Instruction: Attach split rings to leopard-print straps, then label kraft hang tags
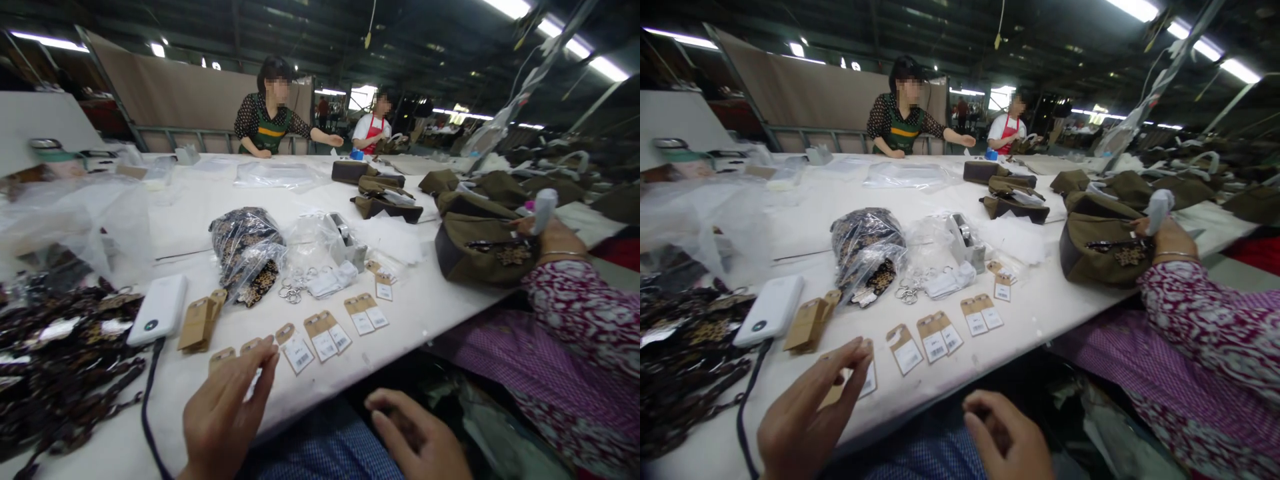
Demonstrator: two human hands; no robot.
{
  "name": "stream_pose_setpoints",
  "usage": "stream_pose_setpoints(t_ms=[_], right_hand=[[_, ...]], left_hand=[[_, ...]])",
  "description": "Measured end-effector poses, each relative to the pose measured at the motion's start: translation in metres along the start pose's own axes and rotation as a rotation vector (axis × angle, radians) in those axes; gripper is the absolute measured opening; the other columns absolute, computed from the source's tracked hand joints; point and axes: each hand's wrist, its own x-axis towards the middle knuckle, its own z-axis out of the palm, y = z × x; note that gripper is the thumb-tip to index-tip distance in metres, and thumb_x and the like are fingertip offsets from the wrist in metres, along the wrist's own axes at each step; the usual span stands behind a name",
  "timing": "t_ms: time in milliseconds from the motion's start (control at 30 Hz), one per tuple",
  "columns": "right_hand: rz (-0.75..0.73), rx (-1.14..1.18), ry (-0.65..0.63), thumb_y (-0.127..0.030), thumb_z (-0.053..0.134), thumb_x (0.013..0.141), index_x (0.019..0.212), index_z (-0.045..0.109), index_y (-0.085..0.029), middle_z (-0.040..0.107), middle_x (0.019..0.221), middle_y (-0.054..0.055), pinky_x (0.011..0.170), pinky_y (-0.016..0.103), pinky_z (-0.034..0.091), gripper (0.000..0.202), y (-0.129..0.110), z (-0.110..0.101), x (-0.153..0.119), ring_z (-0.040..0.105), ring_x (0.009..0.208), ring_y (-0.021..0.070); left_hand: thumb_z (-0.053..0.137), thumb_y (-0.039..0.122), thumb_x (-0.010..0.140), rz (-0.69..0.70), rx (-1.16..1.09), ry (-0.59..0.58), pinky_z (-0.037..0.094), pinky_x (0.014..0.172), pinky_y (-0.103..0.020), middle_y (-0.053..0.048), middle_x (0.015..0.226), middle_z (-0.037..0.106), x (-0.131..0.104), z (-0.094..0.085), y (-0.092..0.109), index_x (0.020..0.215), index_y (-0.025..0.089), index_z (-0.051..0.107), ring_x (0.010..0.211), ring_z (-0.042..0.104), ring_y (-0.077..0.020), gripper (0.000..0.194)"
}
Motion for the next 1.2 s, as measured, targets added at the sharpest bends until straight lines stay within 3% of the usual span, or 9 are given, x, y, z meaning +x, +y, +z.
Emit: stream_pose_setpoints(t_ms=[100, 167, 300, 500, 567, 667, 900, 1033, 1200], right_hand=[[0.0, 0.414, -0.105, -0.06, 0.064, 0.081, 0.093, 0.068, -0.02, 0.053, 0.057, -0.002, 0.047, 0.023, 0.035, 0.042, -0.03, 0.062, 0.014, 0.045, 0.049, 0.0121], [0.018, 0.572, -0.158, -0.06, 0.067, 0.08, 0.092, 0.064, -0.018, 0.051, 0.06, -0.003, 0.045, 0.021, 0.03, 0.044, -0.039, 0.083, 0.019, 0.041, 0.048, 0.0097], [0.082, 0.769, -0.217, -0.053, 0.07, 0.081, 0.094, 0.058, -0.018, 0.051, 0.065, -0.004, 0.045, 0.02, 0.026, 0.04, -0.045, 0.091, 0.018, 0.033, 0.049, 0.0069], [0.143, 0.812, -0.173, -0.045, 0.071, 0.083, 0.088, 0.061, -0.017, 0.045, 0.057, -0.007, 0.046, 0.019, 0.024, 0.03, -0.05, 0.089, 0.016, 0.031, 0.048, 0.0061], [0.159, 0.784, -0.154, -0.044, 0.07, 0.084, 0.087, 0.062, -0.016, 0.044, 0.055, -0.007, 0.046, 0.019, 0.025, 0.029, -0.052, 0.088, 0.017, 0.032, 0.048, 0.0063], [0.111, 0.679, -0.17, -0.043, 0.07, 0.083, 0.085, 0.061, -0.016, 0.047, 0.057, -0.006, 0.047, 0.019, 0.027, 0.028, -0.059, 0.083, 0.019, 0.036, 0.049, 0.0064], [0.005, 0.401, -0.278, -0.033, 0.066, 0.083, 0.088, 0.066, -0.016, 0.056, 0.066, -0.003, 0.051, 0.021, 0.034, 0.018, -0.07, 0.085, 0.023, 0.042, 0.054, 0.0088], [-0.049, 0.337, -0.207, -0.026, 0.067, 0.081, 0.117, 0.06, -0.02, 0.064, 0.083, 0.001, 0.056, 0.022, 0.04, 0.037, -0.072, 0.095, 0.03, 0.05, 0.061, 0.0112], [-0.065, 0.273, -0.193, -0.027, 0.068, 0.08, 0.112, 0.061, -0.019, 0.064, 0.086, 0.001, 0.057, 0.022, 0.041, 0.034, -0.078, 0.106, 0.042, 0.052, 0.063, 0.0114]], left_hand=[[0.07, 0.009, 0.081, 0.158, -0.071, -0.092, 0.059, 0.079, -0.026, -0.005, 0.099, 0.079, -0.014, -0.004, 0.01, 0.123, 0.021, 0.063, 0.08, 0.076, -0.0186, 0.045], [0.068, 0.007, 0.082, 0.207, -0.128, -0.153, 0.06, 0.079, -0.027, -0.007, 0.1, 0.079, -0.024, -0.007, 0.015, 0.126, 0.02, 0.061, 0.083, 0.076, -0.0202, 0.046], [0.063, 0.008, 0.085, 0.225, -0.197, -0.192, 0.061, 0.076, -0.03, -0.008, 0.1, 0.079, -0.042, -0.009, 0.021, 0.127, 0.021, 0.062, 0.087, 0.076, -0.0224, 0.044], [0.063, 0.007, 0.084, 0.209, -0.294, -0.24, 0.062, 0.073, -0.03, -0.006, 0.098, 0.079, -0.051, -0.01, 0.025, 0.125, 0.024, 0.064, 0.085, 0.076, -0.0221, 0.045], [0.066, 0.011, 0.082, 0.109, -0.34, -0.205, 0.062, 0.074, -0.032, -0.006, 0.098, 0.079, -0.05, -0.012, 0.027, 0.123, 0.025, 0.066, 0.084, 0.075, -0.0231, 0.043], [0.067, 0.023, 0.083, -0.219, -0.377, -0.19, 0.061, 0.071, -0.032, -0.009, 0.105, 0.077, -0.045, -0.013, 0.028, 0.123, 0.025, 0.065, 0.086, 0.073, -0.0236, 0.04], [0.07, 0.043, 0.08, -0.806, -0.616, -0.364, 0.059, 0.065, -0.025, -0.001, 0.082, 0.072, -0.037, -0.008, 0.012, 0.135, 0.023, 0.055, 0.069, 0.069, -0.0155, 0.06], [0.072, 0.044, 0.078, -0.957, -0.783, -0.31, 0.059, 0.072, -0.026, 0.0, 0.079, 0.07, -0.035, -0.012, 0.011, 0.137, 0.022, 0.053, 0.075, 0.07, -0.0164, 0.066], [0.072, 0.041, 0.078, -1.077, -0.824, -0.239, 0.06, 0.067, -0.025, -0.001, 0.081, 0.068, -0.034, -0.017, 0.008, 0.136, 0.02, 0.053, 0.075, 0.068, -0.0157, 0.064]])
